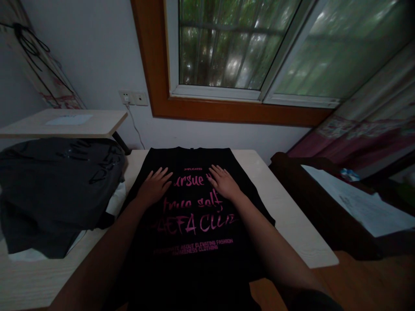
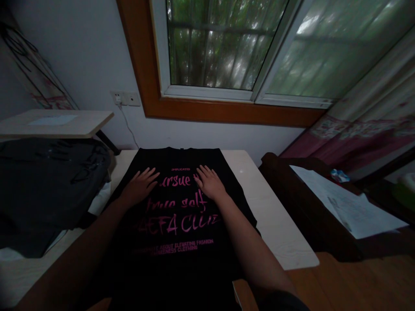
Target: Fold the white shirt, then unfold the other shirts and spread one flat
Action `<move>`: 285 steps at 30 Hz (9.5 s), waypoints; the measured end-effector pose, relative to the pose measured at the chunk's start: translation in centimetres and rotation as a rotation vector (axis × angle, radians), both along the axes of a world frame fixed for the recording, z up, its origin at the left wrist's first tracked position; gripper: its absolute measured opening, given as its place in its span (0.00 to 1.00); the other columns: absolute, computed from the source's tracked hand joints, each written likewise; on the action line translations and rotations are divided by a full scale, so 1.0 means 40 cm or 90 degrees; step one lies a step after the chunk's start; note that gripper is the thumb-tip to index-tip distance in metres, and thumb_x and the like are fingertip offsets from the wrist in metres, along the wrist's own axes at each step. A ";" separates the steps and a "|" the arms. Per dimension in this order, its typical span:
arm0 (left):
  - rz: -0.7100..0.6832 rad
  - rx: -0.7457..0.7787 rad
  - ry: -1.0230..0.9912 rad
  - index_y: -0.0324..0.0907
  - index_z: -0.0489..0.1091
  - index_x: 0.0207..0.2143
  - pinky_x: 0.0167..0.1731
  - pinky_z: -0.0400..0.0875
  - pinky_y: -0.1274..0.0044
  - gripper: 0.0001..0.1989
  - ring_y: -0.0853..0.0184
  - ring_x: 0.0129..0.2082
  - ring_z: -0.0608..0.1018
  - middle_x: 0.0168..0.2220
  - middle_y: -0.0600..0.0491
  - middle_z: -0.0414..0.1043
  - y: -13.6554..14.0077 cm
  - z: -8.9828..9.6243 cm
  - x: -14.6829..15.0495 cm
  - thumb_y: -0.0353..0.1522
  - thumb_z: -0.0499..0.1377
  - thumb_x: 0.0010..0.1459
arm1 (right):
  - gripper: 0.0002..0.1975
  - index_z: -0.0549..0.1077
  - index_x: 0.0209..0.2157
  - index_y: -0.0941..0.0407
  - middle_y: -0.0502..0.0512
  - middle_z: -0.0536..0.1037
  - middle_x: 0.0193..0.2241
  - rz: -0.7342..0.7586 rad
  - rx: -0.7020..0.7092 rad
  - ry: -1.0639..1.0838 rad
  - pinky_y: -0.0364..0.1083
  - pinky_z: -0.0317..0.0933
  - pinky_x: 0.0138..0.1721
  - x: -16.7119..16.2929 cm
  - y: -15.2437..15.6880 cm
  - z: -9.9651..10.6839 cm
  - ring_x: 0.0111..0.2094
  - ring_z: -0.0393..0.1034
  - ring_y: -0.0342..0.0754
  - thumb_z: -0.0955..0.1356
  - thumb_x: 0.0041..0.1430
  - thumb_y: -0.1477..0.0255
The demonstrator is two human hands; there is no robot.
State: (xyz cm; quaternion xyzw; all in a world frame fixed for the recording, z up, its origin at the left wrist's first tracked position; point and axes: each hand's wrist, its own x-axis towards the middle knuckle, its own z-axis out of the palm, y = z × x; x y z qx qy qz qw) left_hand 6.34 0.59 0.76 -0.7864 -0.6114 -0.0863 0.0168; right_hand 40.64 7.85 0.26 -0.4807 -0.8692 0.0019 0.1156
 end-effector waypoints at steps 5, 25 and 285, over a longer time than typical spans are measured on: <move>-0.010 0.019 0.010 0.48 0.60 0.66 0.66 0.52 0.58 0.26 0.57 0.70 0.56 0.70 0.50 0.55 -0.034 0.001 -0.001 0.42 0.42 0.71 | 0.30 0.60 0.67 0.56 0.58 0.57 0.69 -0.006 0.002 0.004 0.59 0.46 0.68 0.011 -0.017 0.003 0.70 0.48 0.55 0.55 0.72 0.56; -0.040 0.020 0.029 0.49 0.57 0.67 0.67 0.50 0.57 0.26 0.57 0.71 0.54 0.71 0.52 0.52 -0.075 -0.005 0.005 0.42 0.46 0.70 | 0.27 0.63 0.65 0.58 0.60 0.61 0.67 -0.017 0.017 0.013 0.58 0.48 0.68 0.028 -0.062 0.009 0.69 0.51 0.56 0.57 0.72 0.60; 0.210 -0.247 -0.044 0.48 0.47 0.71 0.41 0.75 0.68 0.39 0.53 0.42 0.83 0.51 0.43 0.78 -0.383 0.056 -0.221 0.50 0.51 0.62 | 0.33 0.48 0.70 0.48 0.63 0.81 0.42 -0.372 -0.152 -0.176 0.53 0.68 0.34 0.367 -0.324 0.098 0.38 0.79 0.62 0.55 0.69 0.50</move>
